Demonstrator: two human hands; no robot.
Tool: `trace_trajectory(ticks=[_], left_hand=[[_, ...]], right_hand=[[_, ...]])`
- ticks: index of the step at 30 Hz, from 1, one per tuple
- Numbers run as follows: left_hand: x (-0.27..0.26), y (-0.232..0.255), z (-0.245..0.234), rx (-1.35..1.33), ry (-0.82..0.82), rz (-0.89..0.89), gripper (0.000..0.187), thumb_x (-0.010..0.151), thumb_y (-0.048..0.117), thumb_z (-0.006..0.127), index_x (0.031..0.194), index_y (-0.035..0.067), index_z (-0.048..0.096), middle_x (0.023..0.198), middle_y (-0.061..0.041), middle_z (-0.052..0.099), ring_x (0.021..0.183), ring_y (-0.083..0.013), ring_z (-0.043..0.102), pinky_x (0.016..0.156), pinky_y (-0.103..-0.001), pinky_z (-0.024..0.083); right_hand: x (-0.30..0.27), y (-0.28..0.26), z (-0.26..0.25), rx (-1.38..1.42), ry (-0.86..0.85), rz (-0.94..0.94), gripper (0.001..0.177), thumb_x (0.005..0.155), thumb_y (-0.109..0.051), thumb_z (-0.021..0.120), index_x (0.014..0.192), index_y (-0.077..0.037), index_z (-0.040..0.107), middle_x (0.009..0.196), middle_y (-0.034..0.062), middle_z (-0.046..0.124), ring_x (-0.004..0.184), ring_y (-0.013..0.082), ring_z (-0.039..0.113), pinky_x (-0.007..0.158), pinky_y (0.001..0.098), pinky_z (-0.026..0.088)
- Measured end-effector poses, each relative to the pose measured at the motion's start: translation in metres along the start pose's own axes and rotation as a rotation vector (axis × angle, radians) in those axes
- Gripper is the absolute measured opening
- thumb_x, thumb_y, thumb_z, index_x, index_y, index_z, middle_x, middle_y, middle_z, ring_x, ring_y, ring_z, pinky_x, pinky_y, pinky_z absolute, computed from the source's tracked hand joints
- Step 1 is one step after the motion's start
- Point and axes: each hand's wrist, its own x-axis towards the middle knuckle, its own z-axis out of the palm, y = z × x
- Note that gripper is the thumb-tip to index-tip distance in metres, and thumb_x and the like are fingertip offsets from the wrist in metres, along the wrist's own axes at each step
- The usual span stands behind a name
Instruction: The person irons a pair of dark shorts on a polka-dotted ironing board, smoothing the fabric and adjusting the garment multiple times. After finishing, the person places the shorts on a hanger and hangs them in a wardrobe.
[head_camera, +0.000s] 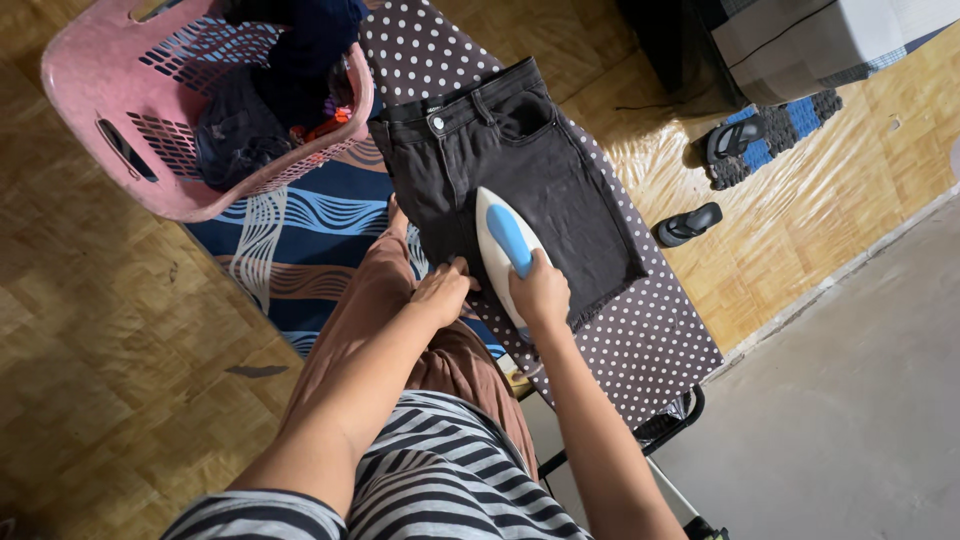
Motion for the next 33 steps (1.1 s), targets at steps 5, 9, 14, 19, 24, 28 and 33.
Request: trace_trajectory(ticks=[5, 9, 14, 19, 24, 28, 33], left_hand=[[0.006, -0.003, 0.011, 0.062, 0.064, 0.007, 0.032, 0.092, 0.012, 0.062, 0.120, 0.023, 0.071, 0.131, -0.008, 0.052, 0.124, -0.0309, 0.056, 0.104, -0.047, 0.047], [0.018, -0.001, 0.024, 0.273, 0.074, 0.018, 0.042, 0.090, 0.010, 0.058, 0.131, 0.018, 0.060, 0.135, -0.013, 0.048, 0.119, -0.0341, 0.057, 0.096, -0.049, 0.050], [0.025, -0.003, 0.028, 0.286, 0.080, -0.025, 0.032, 0.097, 0.014, 0.055, 0.128, 0.016, 0.059, 0.131, -0.012, 0.050, 0.120, -0.0323, 0.058, 0.097, -0.052, 0.051], [0.026, 0.001, 0.018, 0.287, 0.039, -0.038, 0.028, 0.094, 0.015, 0.057, 0.122, 0.013, 0.059, 0.131, -0.011, 0.050, 0.119, -0.0326, 0.059, 0.097, -0.052, 0.050], [0.020, 0.008, 0.007, 0.280, -0.025, -0.055, 0.040, 0.087, 0.018, 0.070, 0.124, 0.013, 0.056, 0.132, -0.011, 0.049, 0.121, -0.0333, 0.057, 0.098, -0.050, 0.050], [0.017, 0.012, 0.004, 0.273, 0.012, -0.044, 0.041, 0.086, 0.015, 0.075, 0.123, 0.013, 0.058, 0.132, -0.011, 0.050, 0.121, -0.0335, 0.058, 0.096, -0.049, 0.051], [0.024, 0.006, 0.010, 0.261, -0.018, -0.069, 0.041, 0.086, 0.017, 0.074, 0.123, 0.012, 0.057, 0.132, -0.011, 0.049, 0.121, -0.0339, 0.057, 0.097, -0.049, 0.050]], right_hand=[[0.028, -0.019, -0.001, -0.005, 0.050, 0.010, 0.042, 0.084, -0.032, 0.074, 0.116, -0.007, 0.062, 0.092, 0.0237, 0.074, 0.087, 0.0457, 0.071, 0.079, 0.0551, 0.055], [0.047, -0.011, -0.015, -0.087, 0.030, -0.027, 0.040, 0.085, -0.033, 0.075, 0.113, -0.008, 0.061, 0.093, 0.0233, 0.074, 0.087, 0.0457, 0.072, 0.080, 0.0546, 0.056], [0.067, 0.018, -0.039, -0.158, 0.041, 0.065, 0.043, 0.086, -0.039, 0.075, 0.110, -0.006, 0.059, 0.094, 0.0254, 0.073, 0.088, 0.0474, 0.071, 0.081, 0.0567, 0.055], [0.091, 0.058, -0.066, -0.136, 0.139, 0.210, 0.043, 0.085, -0.037, 0.074, 0.115, -0.008, 0.063, 0.099, 0.0263, 0.073, 0.095, 0.0476, 0.069, 0.085, 0.0559, 0.054], [0.094, 0.085, -0.073, -0.005, 0.169, 0.163, 0.047, 0.082, -0.029, 0.072, 0.124, -0.009, 0.065, 0.099, 0.0263, 0.072, 0.096, 0.0465, 0.069, 0.086, 0.0538, 0.053], [0.063, 0.094, -0.062, 0.023, 0.001, 0.050, 0.036, 0.082, -0.029, 0.074, 0.107, -0.004, 0.070, 0.093, 0.0263, 0.073, 0.092, 0.0461, 0.071, 0.084, 0.0525, 0.056], [-0.013, 0.093, -0.028, -0.121, -0.180, -0.153, 0.039, 0.078, -0.025, 0.072, 0.113, -0.006, 0.069, 0.078, 0.0252, 0.072, 0.074, 0.0441, 0.072, 0.073, 0.0513, 0.058]])
